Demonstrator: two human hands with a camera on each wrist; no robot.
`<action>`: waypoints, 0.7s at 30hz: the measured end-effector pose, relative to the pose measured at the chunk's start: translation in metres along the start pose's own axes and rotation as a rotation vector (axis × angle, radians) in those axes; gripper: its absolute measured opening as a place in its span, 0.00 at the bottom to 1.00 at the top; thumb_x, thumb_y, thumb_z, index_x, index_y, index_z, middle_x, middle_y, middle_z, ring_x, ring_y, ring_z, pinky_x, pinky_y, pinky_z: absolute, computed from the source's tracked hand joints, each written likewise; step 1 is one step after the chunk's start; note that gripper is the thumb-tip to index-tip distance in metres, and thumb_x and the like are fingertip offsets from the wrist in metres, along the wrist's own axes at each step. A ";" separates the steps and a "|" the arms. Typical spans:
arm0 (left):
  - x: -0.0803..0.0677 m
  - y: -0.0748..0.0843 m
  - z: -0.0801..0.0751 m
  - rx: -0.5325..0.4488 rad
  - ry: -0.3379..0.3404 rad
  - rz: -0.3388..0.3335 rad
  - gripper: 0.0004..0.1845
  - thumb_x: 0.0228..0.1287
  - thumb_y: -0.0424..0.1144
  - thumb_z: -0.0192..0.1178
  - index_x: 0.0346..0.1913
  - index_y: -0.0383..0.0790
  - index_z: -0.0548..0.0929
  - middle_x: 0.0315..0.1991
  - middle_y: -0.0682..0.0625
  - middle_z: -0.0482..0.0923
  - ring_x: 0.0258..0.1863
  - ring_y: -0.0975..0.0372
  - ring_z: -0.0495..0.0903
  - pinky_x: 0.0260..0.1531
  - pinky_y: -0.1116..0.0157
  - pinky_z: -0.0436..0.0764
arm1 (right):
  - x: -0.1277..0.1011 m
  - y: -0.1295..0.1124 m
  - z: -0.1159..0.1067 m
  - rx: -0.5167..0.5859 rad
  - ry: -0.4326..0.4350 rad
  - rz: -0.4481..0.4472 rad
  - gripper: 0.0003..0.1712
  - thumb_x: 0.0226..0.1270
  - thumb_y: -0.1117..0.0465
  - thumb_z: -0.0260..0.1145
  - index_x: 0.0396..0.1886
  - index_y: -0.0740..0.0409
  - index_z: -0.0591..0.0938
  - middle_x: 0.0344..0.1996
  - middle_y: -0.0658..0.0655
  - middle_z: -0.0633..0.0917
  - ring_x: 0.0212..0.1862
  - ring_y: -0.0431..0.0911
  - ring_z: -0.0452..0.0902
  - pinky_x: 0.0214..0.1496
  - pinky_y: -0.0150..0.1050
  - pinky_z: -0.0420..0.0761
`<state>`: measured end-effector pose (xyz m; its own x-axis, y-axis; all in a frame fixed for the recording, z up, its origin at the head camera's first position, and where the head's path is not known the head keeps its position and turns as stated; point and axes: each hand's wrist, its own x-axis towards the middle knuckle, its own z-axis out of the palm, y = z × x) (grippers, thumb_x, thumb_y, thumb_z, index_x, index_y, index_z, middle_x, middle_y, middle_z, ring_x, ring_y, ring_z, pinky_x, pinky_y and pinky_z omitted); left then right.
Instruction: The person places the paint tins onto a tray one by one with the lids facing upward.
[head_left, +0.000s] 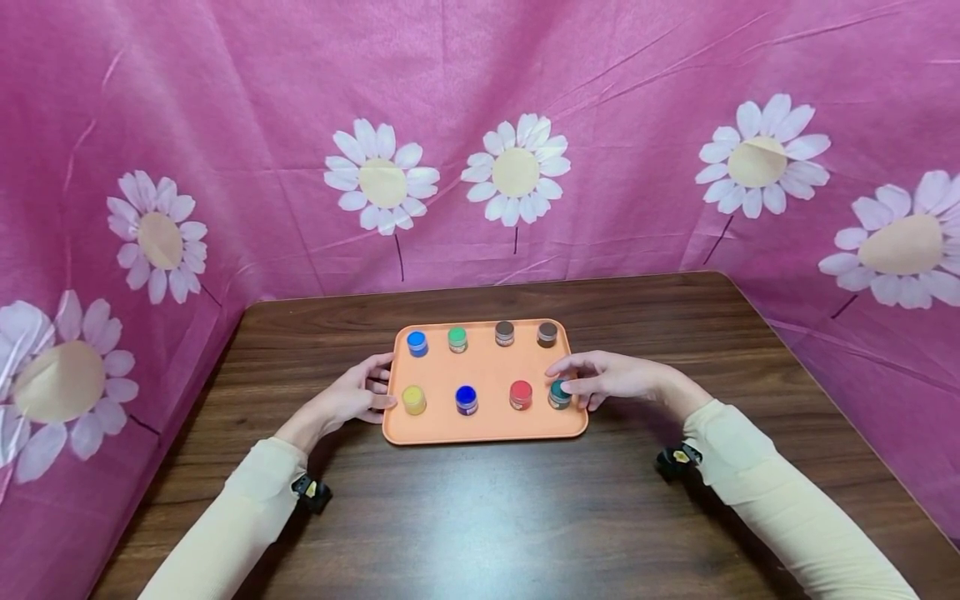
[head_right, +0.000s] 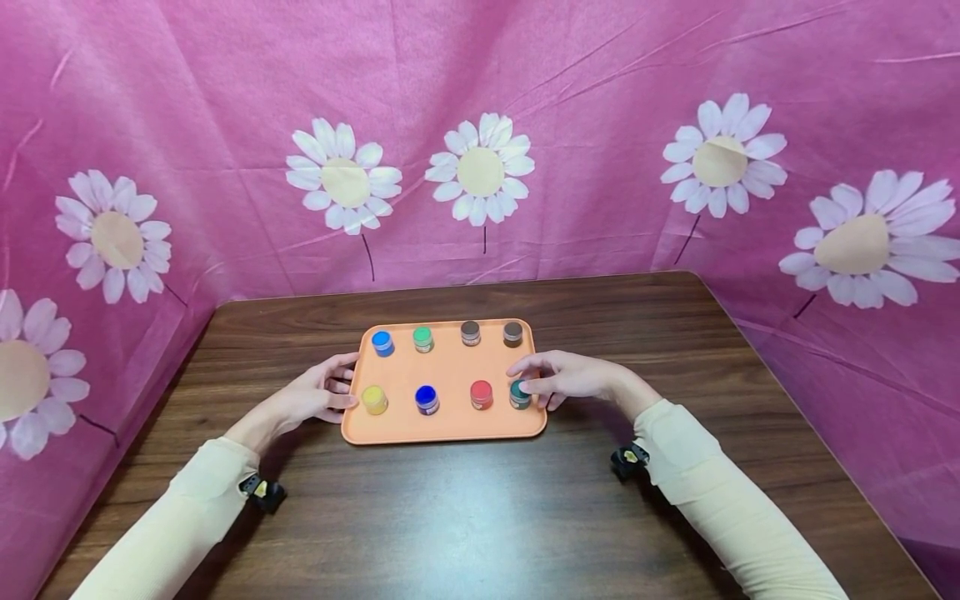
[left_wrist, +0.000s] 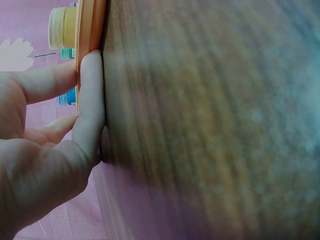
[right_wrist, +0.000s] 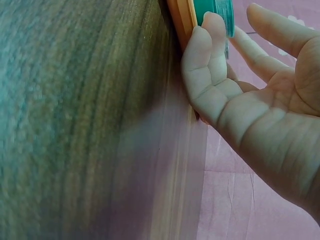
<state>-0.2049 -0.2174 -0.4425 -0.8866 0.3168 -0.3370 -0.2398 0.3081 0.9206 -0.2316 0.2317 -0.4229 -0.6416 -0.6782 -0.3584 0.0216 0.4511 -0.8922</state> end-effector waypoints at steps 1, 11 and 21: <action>0.000 0.000 0.000 0.001 -0.002 0.004 0.45 0.63 0.21 0.62 0.80 0.38 0.53 0.60 0.35 0.62 0.48 0.54 0.71 0.37 0.55 0.87 | 0.000 0.000 0.000 -0.002 0.000 0.002 0.27 0.76 0.56 0.63 0.69 0.63 0.73 0.53 0.62 0.80 0.41 0.54 0.80 0.45 0.48 0.84; 0.000 -0.001 0.001 -0.002 0.002 -0.007 0.44 0.64 0.21 0.61 0.80 0.40 0.54 0.60 0.35 0.62 0.48 0.53 0.72 0.37 0.55 0.87 | -0.003 0.000 -0.007 -0.011 0.021 -0.017 0.28 0.77 0.55 0.62 0.70 0.63 0.72 0.58 0.60 0.81 0.48 0.54 0.81 0.49 0.49 0.84; -0.003 0.013 -0.008 0.146 -0.030 0.023 0.42 0.65 0.25 0.61 0.79 0.31 0.53 0.60 0.31 0.64 0.46 0.53 0.79 0.37 0.52 0.87 | -0.010 -0.003 -0.027 -0.050 0.144 -0.097 0.28 0.78 0.57 0.62 0.69 0.69 0.71 0.64 0.69 0.76 0.59 0.62 0.77 0.56 0.52 0.83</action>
<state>-0.2083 -0.2213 -0.4275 -0.8785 0.3515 -0.3234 -0.1570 0.4270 0.8905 -0.2463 0.2526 -0.4091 -0.7422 -0.6312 -0.2253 -0.0813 0.4185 -0.9046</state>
